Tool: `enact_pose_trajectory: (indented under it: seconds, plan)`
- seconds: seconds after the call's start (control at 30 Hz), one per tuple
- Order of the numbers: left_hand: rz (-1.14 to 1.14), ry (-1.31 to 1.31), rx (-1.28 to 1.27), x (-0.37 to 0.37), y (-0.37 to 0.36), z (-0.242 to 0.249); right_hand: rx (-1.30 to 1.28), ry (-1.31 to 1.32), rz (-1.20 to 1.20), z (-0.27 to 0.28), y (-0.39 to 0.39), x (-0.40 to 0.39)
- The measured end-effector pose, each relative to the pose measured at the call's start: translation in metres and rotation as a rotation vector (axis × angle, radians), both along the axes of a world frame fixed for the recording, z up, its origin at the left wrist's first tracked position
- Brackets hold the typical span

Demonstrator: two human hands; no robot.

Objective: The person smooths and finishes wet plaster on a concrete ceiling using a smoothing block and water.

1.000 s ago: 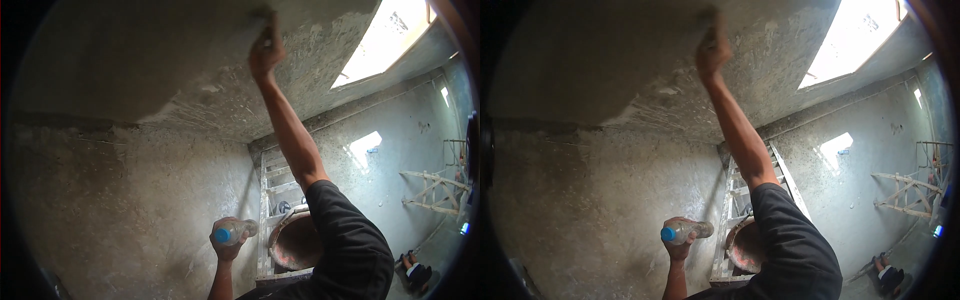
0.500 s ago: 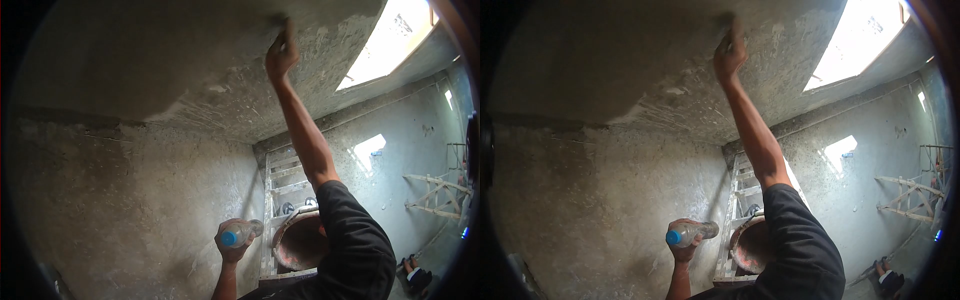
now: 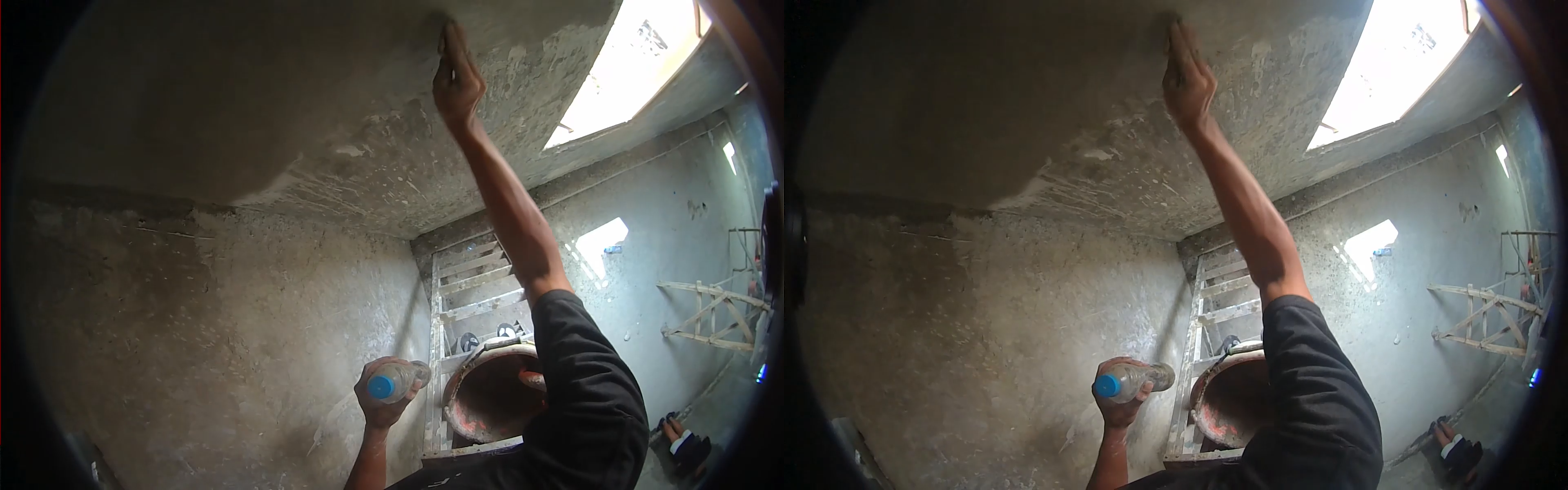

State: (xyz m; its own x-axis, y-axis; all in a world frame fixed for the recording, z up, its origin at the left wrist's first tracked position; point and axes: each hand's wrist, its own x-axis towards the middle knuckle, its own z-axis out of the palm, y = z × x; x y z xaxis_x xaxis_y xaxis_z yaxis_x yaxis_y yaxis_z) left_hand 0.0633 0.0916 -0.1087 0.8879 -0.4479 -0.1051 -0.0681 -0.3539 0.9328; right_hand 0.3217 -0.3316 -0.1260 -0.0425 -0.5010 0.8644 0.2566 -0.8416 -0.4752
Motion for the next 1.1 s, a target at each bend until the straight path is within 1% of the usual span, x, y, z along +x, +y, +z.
enact_pose_trajectory:
  seconds: [0.03, 0.07, 0.13, 0.17, 0.23, 0.27, 0.3, 0.33, 0.37, 0.43, 0.47, 0.53, 0.6, 0.67, 0.73, 0.77, 0.83, 0.9, 0.97, 1.0, 1.07, 1.1]
  plan:
    - [-0.002, 0.001, -0.002, -0.001, -0.001, 0.0, -0.147, 0.022, -0.188, 0.005, -0.02, 0.0]
    - [0.001, 0.009, 0.012, -0.001, -0.002, 0.002, -0.147, 0.022, -0.191, 0.001, -0.039, -0.003]
    - [0.005, 0.015, 0.024, -0.002, 0.0, 0.001, -0.416, 0.274, -0.204, -0.008, -0.074, -0.017]
    - [0.012, 0.014, 0.019, -0.003, 0.003, -0.002, -0.417, 0.269, -0.206, -0.016, -0.084, -0.027]
    - [0.025, 0.019, 0.01, -0.005, 0.003, -0.003, -0.31, 0.465, -0.197, -0.048, -0.097, -0.046]
    - [0.027, 0.033, 0.023, -0.004, 0.001, -0.001, -0.311, 0.464, -0.197, -0.07, -0.102, -0.052]
    - [0.029, 0.05, 0.039, -0.004, 0.0, 0.001, -0.138, 0.435, -0.238, -0.096, -0.105, -0.058]
    - [0.028, 0.047, 0.037, -0.005, 0.001, -0.001, 0.032, 0.401, -0.28, -0.1, -0.103, -0.062]
    - [0.025, 0.029, 0.037, -0.005, 0.003, -0.004, 0.032, 0.397, -0.283, -0.103, -0.103, -0.061]
    - [0.017, 0.01, 0.044, -0.004, 0.001, -0.005, 0.113, 0.167, -0.384, -0.083, -0.085, -0.055]
    - [0.015, 0.029, 0.04, -0.003, -0.001, -0.001, 0.123, 0.173, -0.387, -0.069, -0.077, -0.049]
    - [0.009, 0.05, 0.037, -0.002, -0.004, 0.0, 0.278, -0.025, -0.311, -0.035, -0.068, -0.028]
    - [-0.015, 0.006, 0.041, 0.0, -0.005, -0.001, 0.358, -0.027, -0.028, -0.025, -0.05, -0.011]
    - [-0.028, 0.014, 0.049, 0.002, -0.008, 0.002, 0.161, -0.033, 0.012, -0.031, -0.018, 0.016]
    - [-0.037, 0.018, 0.049, 0.001, -0.011, 0.001, -0.153, 0.046, 0.095, -0.057, 0.009, 0.025]
    - [-0.03, 0.005, 0.037, 0.0, -0.01, -0.002, -0.157, 0.044, 0.091, -0.057, 0.017, 0.013]
    - [-0.015, -0.009, 0.032, 0.001, -0.007, -0.003, -0.134, 0.162, 0.133, -0.056, 0.032, -0.011]
    - [0.009, 0.01, 0.052, -0.002, -0.002, -0.002, 0.042, -0.039, 0.036, -0.036, 0.003, -0.014]
    - [0.014, 0.035, 0.065, -0.005, 0.001, 0.001, 0.221, -0.048, -0.156, -0.02, -0.034, -0.021]
    - [0.017, 0.05, 0.076, -0.006, 0.002, 0.001, 0.221, -0.045, -0.151, -0.018, -0.051, -0.02]
    - [0.014, 0.048, 0.081, -0.006, 0.001, 0.002, 0.108, -0.061, -0.4, -0.018, -0.07, -0.017]
    - [0.005, 0.046, 0.084, -0.006, 0.0, 0.002, 0.108, -0.059, -0.4, -0.025, -0.064, -0.014]
